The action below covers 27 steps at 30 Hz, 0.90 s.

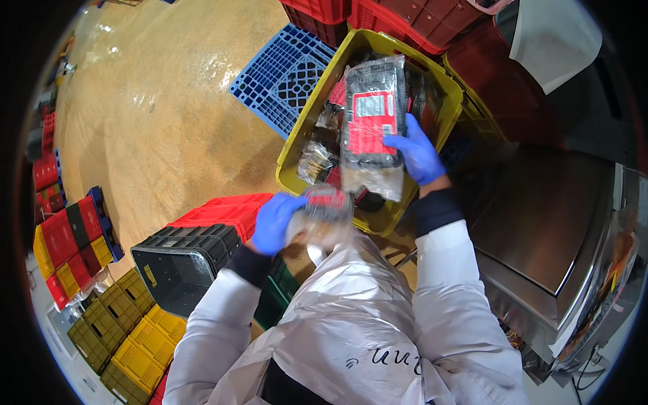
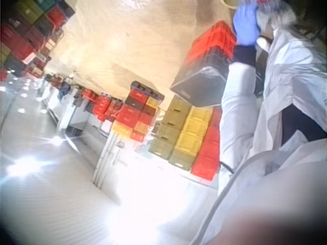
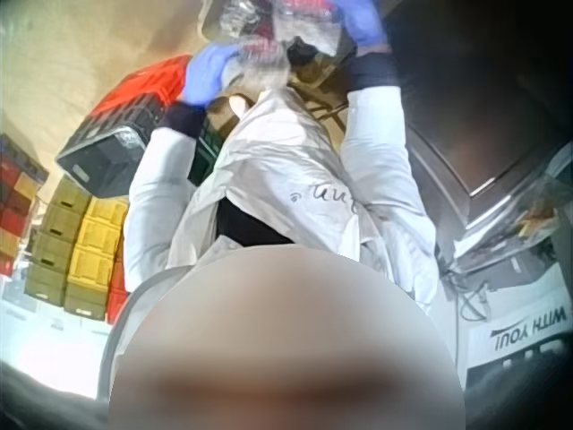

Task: The person transfers vacuum-sealed meat packages from a stainless steel bin into various colored plastic crates. They handle the packages by hand, placing them into grey, red, and green crates while another worker moves crates with a pallet jack in the background.

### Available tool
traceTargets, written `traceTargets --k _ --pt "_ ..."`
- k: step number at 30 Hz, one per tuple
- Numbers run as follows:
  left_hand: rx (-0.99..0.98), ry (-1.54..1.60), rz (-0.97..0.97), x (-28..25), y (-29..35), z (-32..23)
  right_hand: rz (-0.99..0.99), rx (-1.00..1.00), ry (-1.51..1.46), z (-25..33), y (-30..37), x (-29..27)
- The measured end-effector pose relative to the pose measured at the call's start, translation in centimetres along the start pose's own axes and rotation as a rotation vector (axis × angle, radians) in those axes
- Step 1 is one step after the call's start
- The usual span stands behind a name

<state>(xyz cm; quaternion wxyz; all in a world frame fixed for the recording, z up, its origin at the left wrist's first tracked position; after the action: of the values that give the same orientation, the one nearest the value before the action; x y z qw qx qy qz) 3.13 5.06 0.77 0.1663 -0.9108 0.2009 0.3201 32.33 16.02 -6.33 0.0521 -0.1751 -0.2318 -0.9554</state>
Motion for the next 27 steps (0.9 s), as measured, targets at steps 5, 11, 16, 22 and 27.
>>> traceTargets --k 5,11,16,22,27 --pt "-0.345 0.208 -0.556 -9.6 9.4 -1.4 0.112 0.116 0.035 -2.7 3.0 2.2" --pt "-0.542 -0.098 -0.861 -10.6 7.8 -3.0 0.167 -0.083 0.932 -8.0 3.6 6.0" --pt "-0.181 0.071 -0.743 -8.1 1.6 -3.7 0.351 -0.256 0.497 -3.5 8.4 15.9" --pt "-0.256 0.654 -0.705 -7.9 0.4 -3.1 0.156 -0.179 0.366 0.3 8.6 14.2" --pt "-0.530 0.367 -0.711 -8.6 8.6 -0.2 -0.058 -0.773 1.193 0.5 13.2 15.8"
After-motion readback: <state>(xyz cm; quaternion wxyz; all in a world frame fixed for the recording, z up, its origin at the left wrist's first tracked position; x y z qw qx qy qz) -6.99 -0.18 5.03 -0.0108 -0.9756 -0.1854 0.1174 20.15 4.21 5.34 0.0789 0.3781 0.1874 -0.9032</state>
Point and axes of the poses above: each hand's wrist, its own y-axis away from the middle knuckle, its own x-axis out of the palm, z = x × y, the point moved 6 cm from there along -y, towards the middle knuckle, and after that the axes turned 4 degrees about -z, right-handed, at the moved point
